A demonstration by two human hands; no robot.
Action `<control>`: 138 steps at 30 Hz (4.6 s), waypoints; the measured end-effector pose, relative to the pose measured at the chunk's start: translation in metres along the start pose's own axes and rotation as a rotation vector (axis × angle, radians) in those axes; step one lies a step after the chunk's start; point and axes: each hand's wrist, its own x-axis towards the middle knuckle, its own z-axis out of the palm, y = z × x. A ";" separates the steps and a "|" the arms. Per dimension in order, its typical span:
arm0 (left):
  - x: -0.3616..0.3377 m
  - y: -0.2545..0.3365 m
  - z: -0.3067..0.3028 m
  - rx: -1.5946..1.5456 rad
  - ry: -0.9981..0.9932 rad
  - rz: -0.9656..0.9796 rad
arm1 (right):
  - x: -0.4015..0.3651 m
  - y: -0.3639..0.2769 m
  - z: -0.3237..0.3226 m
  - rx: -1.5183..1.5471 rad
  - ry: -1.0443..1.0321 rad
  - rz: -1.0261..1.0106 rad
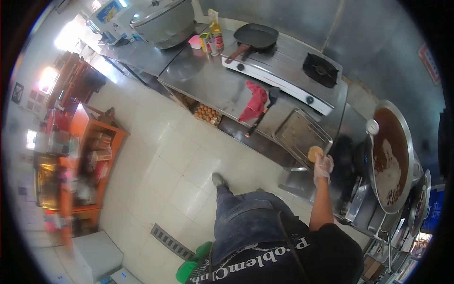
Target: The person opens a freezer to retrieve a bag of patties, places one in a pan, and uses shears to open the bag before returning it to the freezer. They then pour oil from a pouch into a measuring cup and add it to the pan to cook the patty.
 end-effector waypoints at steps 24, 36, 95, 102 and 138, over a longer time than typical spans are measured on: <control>0.339 0.726 -0.130 0.051 0.045 0.919 | 0.055 -0.528 -0.021 0.727 0.348 -0.545; 0.380 0.993 -0.072 0.101 -0.122 1.318 | 0.245 -0.728 -0.048 0.861 0.087 -0.243; 0.201 1.092 -0.035 0.090 -0.850 1.688 | 0.183 -0.672 -0.279 0.259 0.417 -0.218; 0.151 1.098 -0.038 -0.057 -0.934 1.842 | 0.175 -0.677 -0.314 -0.009 0.432 -0.452; 0.139 1.090 -0.038 -0.100 -0.811 1.914 | 0.188 -0.695 -0.344 -0.044 0.097 -0.429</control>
